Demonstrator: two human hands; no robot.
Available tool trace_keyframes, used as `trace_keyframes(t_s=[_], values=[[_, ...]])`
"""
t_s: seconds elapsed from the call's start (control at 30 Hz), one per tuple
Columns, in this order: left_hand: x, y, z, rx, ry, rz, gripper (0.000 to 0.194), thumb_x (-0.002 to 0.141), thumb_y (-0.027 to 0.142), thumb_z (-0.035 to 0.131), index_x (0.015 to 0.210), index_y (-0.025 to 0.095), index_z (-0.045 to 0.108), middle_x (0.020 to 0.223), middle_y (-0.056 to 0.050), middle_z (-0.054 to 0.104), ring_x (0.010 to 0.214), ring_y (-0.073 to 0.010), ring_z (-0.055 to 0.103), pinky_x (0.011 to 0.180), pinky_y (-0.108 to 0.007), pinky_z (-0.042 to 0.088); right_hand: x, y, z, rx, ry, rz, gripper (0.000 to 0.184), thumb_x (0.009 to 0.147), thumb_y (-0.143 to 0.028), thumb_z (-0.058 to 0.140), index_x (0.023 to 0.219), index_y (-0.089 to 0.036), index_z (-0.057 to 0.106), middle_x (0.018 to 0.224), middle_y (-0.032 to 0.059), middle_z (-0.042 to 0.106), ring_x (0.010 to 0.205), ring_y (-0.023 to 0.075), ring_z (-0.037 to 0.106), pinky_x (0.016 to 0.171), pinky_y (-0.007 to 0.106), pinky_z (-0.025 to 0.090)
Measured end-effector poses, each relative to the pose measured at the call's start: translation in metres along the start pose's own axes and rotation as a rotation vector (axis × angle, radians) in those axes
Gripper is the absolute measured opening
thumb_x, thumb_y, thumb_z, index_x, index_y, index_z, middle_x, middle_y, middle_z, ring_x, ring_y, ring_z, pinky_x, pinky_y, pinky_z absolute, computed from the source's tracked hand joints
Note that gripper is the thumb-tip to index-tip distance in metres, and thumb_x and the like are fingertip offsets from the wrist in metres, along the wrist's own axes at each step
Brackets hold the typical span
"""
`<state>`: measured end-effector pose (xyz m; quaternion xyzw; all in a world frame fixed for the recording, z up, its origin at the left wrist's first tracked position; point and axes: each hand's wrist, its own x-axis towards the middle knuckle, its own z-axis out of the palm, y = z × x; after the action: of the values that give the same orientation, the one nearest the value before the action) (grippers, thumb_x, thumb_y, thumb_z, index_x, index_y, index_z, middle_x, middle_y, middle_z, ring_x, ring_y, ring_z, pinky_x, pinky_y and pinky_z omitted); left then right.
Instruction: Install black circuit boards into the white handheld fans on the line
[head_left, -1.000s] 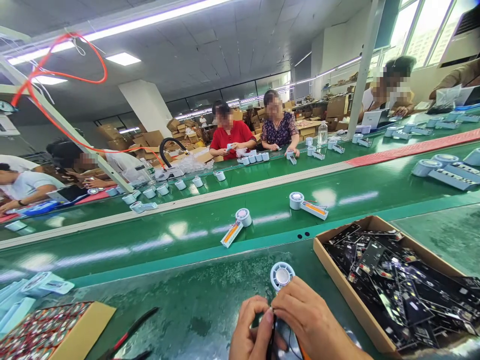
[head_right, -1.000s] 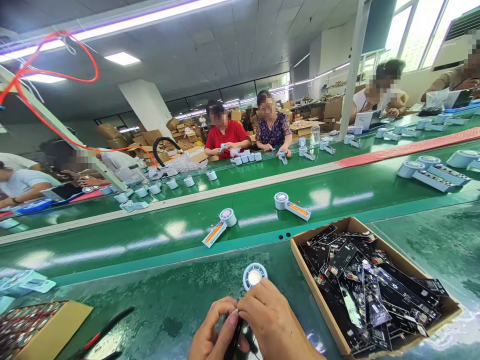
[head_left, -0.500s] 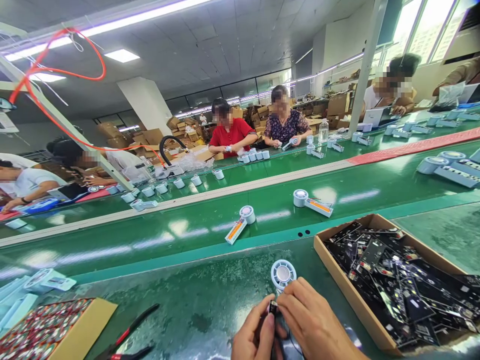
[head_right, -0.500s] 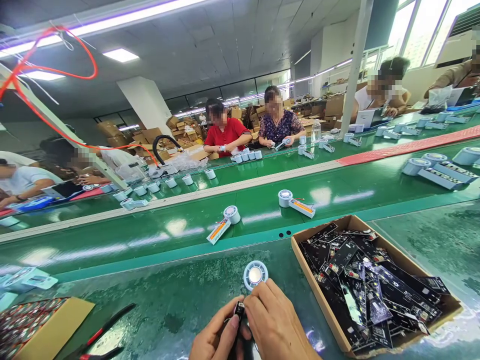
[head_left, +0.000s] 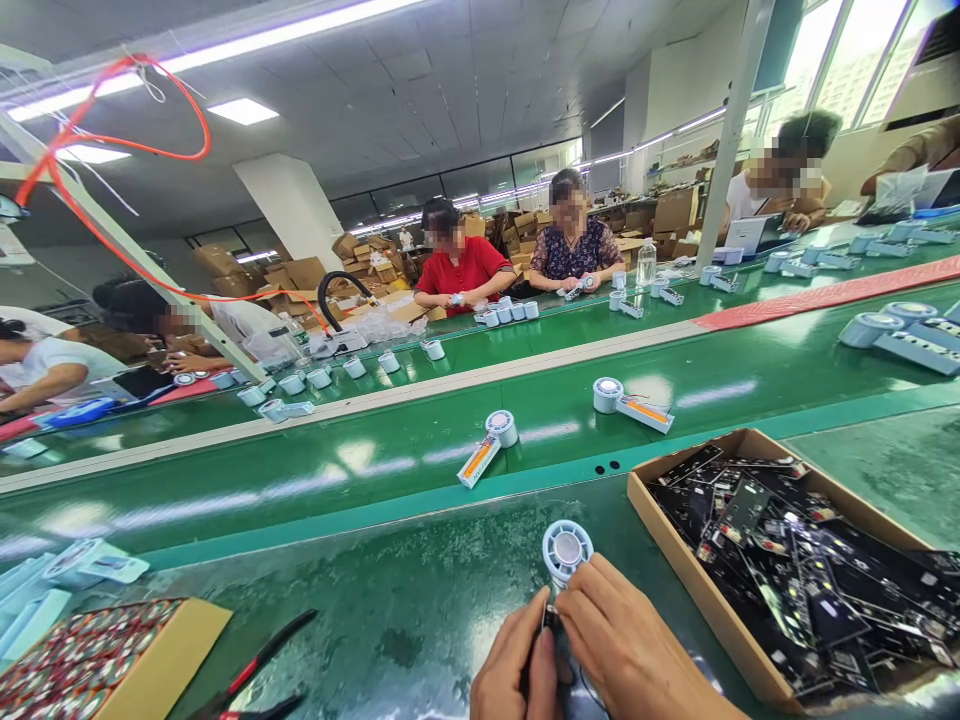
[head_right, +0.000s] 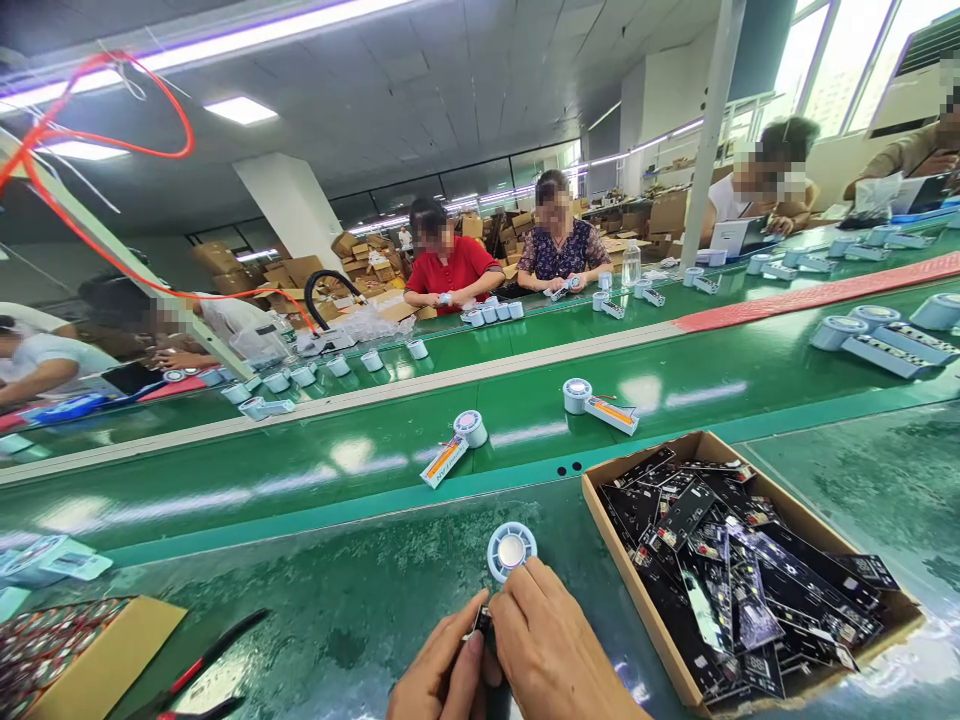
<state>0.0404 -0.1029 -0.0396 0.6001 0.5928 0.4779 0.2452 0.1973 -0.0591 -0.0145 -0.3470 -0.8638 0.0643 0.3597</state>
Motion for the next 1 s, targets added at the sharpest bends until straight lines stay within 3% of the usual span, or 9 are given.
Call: trace_keyframes(t_s=[0.17, 0.37, 0.6, 0.87, 0.93, 1.0], values=[[0.002, 0.0, -0.002, -0.045, -0.068, -0.044, 0.048, 0.096, 0.056, 0.049, 0.12, 0.022, 0.074, 0.089, -0.007, 0.079, 0.06, -0.0159, 0.07, 0.069, -0.025, 0.061, 0.0, 0.001, -0.004, -0.008, -0.046, -0.009, 0.02, 0.087, 0.0, 0.057, 0.078, -0.016, 0.054, 0.084, 0.0054, 0.058, 0.076, 0.0198, 0.051, 0.066, 0.031, 0.038], [-0.001, -0.004, 0.004, 0.06, 0.007, -0.012, 0.047, 0.096, 0.055, 0.047, 0.12, 0.024, 0.074, 0.092, -0.008, 0.076, 0.058, -0.0164, 0.066, 0.075, -0.03, 0.061, 0.0, -0.002, 0.002, -0.053, 0.01, 0.017, 0.021, 0.087, 0.001, 0.052, 0.077, -0.017, 0.054, 0.081, 0.0061, 0.058, 0.073, 0.0207, 0.049, 0.064, 0.032, 0.036], [0.002, 0.003, 0.005, -0.033, -0.032, -0.043, 0.048, 0.097, 0.054, 0.046, 0.12, 0.022, 0.073, 0.087, -0.007, 0.074, 0.057, -0.0145, 0.065, 0.064, -0.025, 0.058, 0.002, -0.001, -0.002, -0.01, -0.018, 0.044, 0.022, 0.09, 0.0, 0.047, 0.079, -0.017, 0.055, 0.081, 0.0063, 0.059, 0.072, 0.0197, 0.052, 0.063, 0.03, 0.04], [0.007, 0.016, 0.001, -0.128, -0.078, -0.038, 0.045, 0.095, 0.054, 0.052, 0.121, 0.024, 0.074, 0.083, -0.005, 0.075, 0.059, -0.0148, 0.067, 0.063, -0.023, 0.056, 0.006, 0.001, -0.002, 0.152, -0.072, 0.198, 0.024, 0.092, -0.003, 0.046, 0.078, -0.02, 0.054, 0.081, 0.0022, 0.058, 0.07, 0.0152, 0.056, 0.061, 0.025, 0.042], [0.009, 0.018, 0.0, -0.216, -0.076, -0.089, 0.045, 0.091, 0.056, 0.059, 0.117, 0.024, 0.077, 0.079, -0.005, 0.075, 0.059, -0.0149, 0.067, 0.062, -0.023, 0.056, 0.006, 0.001, -0.002, 0.153, -0.056, 0.21, 0.025, 0.094, -0.004, 0.045, 0.075, -0.019, 0.054, 0.079, 0.002, 0.058, 0.069, 0.0151, 0.057, 0.06, 0.025, 0.043], [0.011, 0.018, 0.0, -0.372, -0.102, -0.237, 0.05, 0.085, 0.06, 0.066, 0.114, 0.022, 0.078, 0.066, -0.003, 0.073, 0.051, -0.0135, 0.063, 0.052, -0.021, 0.052, 0.005, 0.002, -0.007, 0.194, -0.034, 0.202, 0.025, 0.097, -0.008, 0.044, 0.08, -0.02, 0.058, 0.081, 0.0024, 0.06, 0.072, 0.0159, 0.06, 0.064, 0.025, 0.047]])
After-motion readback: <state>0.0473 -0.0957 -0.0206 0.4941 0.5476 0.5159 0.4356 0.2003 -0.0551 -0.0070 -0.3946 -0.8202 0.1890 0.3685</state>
